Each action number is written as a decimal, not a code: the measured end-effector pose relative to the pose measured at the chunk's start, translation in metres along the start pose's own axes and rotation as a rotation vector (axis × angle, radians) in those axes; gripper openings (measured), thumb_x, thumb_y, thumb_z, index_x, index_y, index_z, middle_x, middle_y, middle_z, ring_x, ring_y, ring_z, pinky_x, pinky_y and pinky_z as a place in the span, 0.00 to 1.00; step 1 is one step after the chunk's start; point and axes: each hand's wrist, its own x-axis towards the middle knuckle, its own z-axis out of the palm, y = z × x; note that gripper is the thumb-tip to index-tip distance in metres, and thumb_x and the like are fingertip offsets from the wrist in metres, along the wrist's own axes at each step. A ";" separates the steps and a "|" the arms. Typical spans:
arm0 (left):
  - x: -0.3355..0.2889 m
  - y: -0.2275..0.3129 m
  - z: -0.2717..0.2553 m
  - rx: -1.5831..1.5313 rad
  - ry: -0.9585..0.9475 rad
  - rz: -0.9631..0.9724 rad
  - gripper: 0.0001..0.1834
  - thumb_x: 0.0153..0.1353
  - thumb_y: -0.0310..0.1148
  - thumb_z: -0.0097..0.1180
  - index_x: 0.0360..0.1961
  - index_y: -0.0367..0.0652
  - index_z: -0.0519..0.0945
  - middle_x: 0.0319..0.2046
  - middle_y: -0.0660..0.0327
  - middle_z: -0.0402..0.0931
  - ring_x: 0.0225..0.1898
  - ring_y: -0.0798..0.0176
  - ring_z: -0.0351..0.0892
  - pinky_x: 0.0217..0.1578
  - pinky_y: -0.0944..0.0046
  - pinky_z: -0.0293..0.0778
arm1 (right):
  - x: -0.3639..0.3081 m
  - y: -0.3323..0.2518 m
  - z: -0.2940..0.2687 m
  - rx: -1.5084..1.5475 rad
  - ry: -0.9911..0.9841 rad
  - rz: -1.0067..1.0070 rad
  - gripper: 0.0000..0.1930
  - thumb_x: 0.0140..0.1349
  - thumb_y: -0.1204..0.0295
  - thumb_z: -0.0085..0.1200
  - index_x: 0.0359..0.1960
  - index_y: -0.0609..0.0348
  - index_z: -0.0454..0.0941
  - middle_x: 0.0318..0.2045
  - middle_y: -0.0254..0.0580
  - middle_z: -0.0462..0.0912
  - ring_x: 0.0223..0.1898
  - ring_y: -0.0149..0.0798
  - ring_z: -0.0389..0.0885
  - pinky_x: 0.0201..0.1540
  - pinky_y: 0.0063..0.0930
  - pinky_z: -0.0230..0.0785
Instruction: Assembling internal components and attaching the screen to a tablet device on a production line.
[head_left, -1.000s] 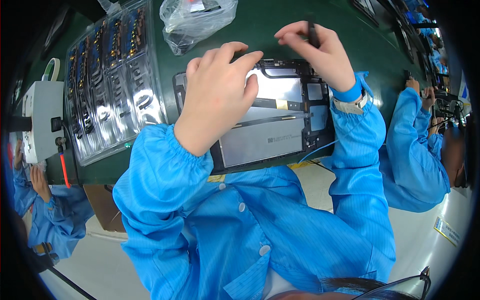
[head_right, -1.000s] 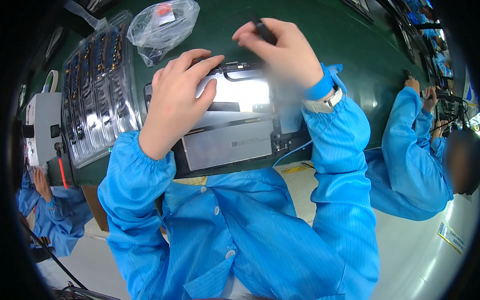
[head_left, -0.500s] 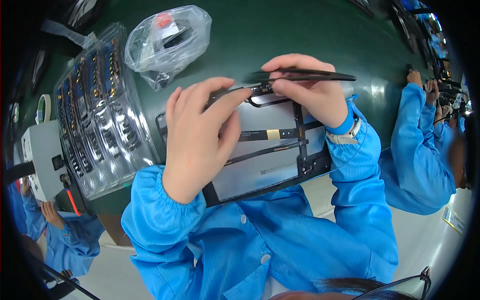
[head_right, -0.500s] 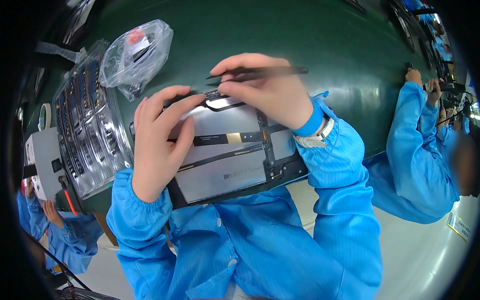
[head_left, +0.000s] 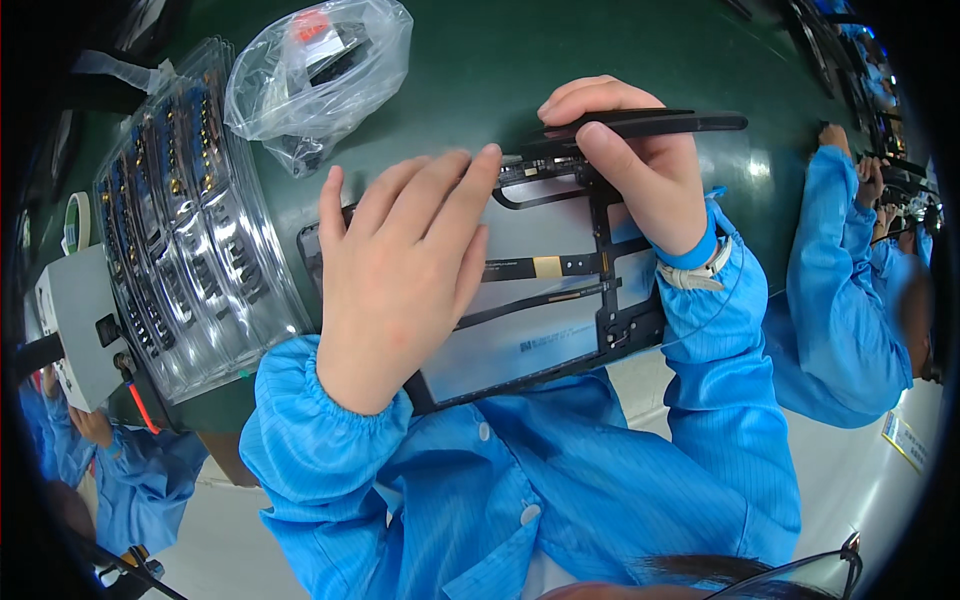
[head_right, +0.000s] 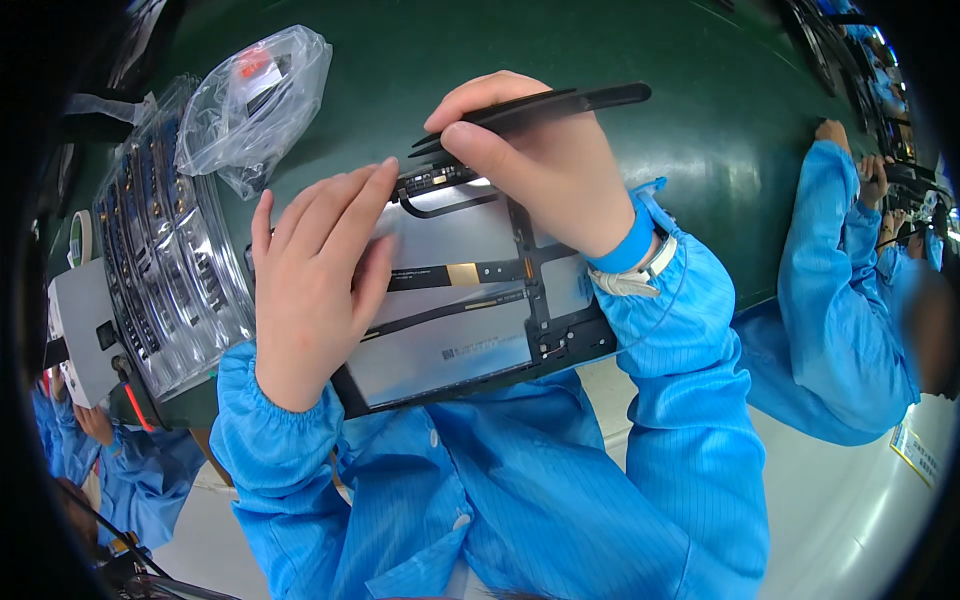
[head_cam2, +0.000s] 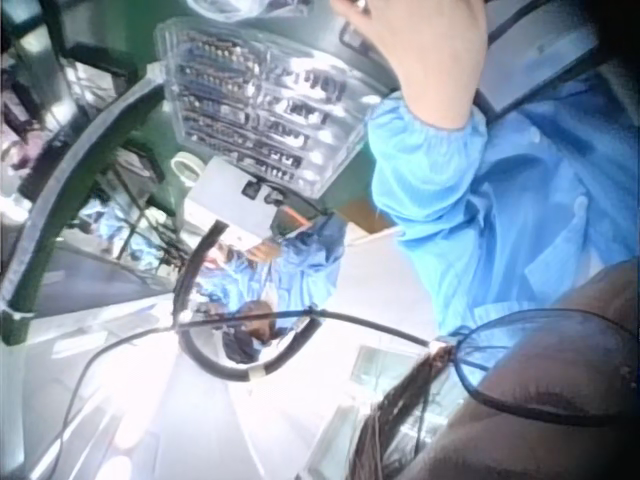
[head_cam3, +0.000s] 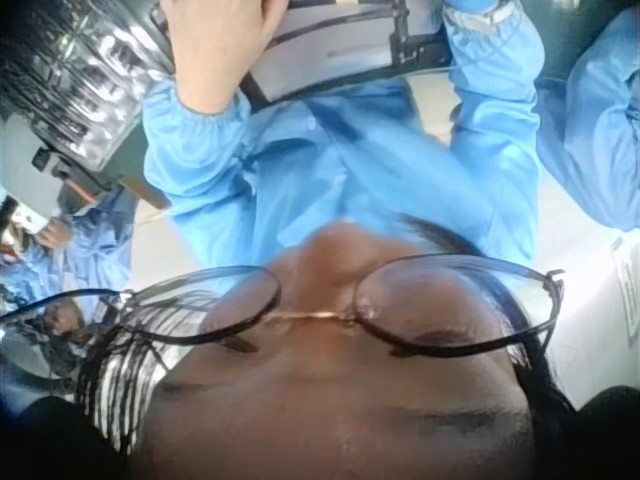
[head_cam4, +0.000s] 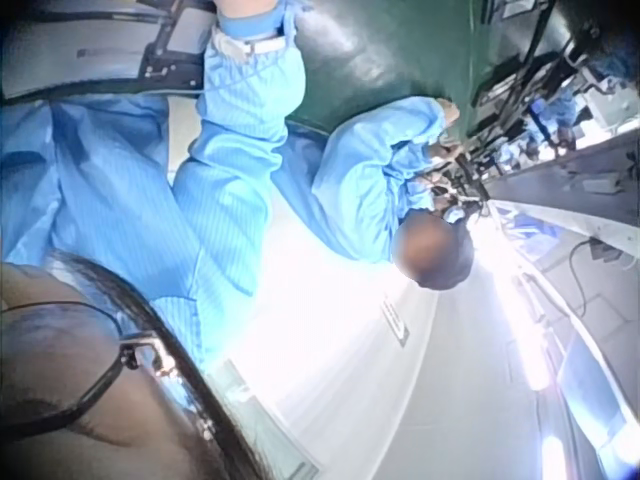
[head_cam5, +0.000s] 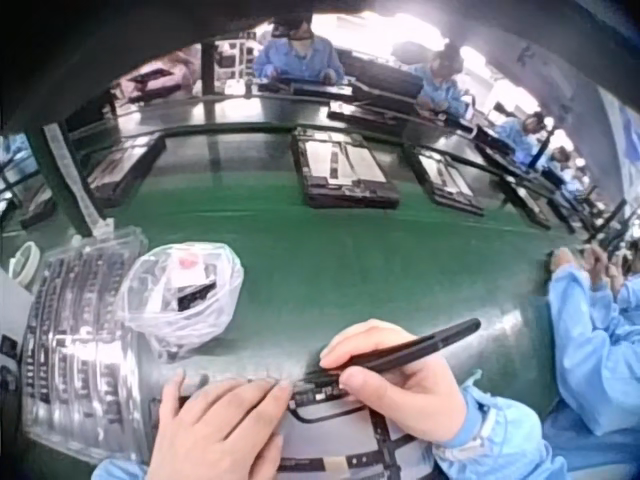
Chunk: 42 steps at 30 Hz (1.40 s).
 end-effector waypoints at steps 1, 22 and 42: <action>-0.001 0.000 0.001 0.001 -0.001 -0.001 0.22 0.53 0.28 0.53 0.52 0.54 0.74 0.48 0.64 0.71 0.52 0.59 0.69 0.58 0.44 0.52 | 0.000 0.000 0.000 0.002 -0.001 0.000 0.08 0.58 0.73 0.53 0.38 0.61 0.77 0.34 0.37 0.76 0.36 0.29 0.75 0.39 0.20 0.69; -0.126 0.033 -0.016 -1.559 -0.627 -0.297 0.18 0.62 0.32 0.43 0.51 0.35 0.70 0.57 0.50 0.62 0.54 0.52 0.69 0.53 0.59 0.65 | -0.011 -0.013 0.013 -0.855 -0.250 -0.262 0.21 0.41 0.85 0.46 0.41 0.62 0.77 0.40 0.44 0.76 0.38 0.44 0.78 0.40 0.32 0.72; -0.083 0.107 0.042 -2.023 0.515 -0.545 0.14 0.60 0.27 0.52 0.47 0.38 0.70 0.38 0.63 0.73 0.38 0.70 0.71 0.40 0.69 0.69 | -0.010 -0.046 0.014 -0.723 -0.164 -0.311 0.18 0.46 0.86 0.42 0.40 0.65 0.76 0.35 0.47 0.75 0.35 0.41 0.77 0.38 0.28 0.69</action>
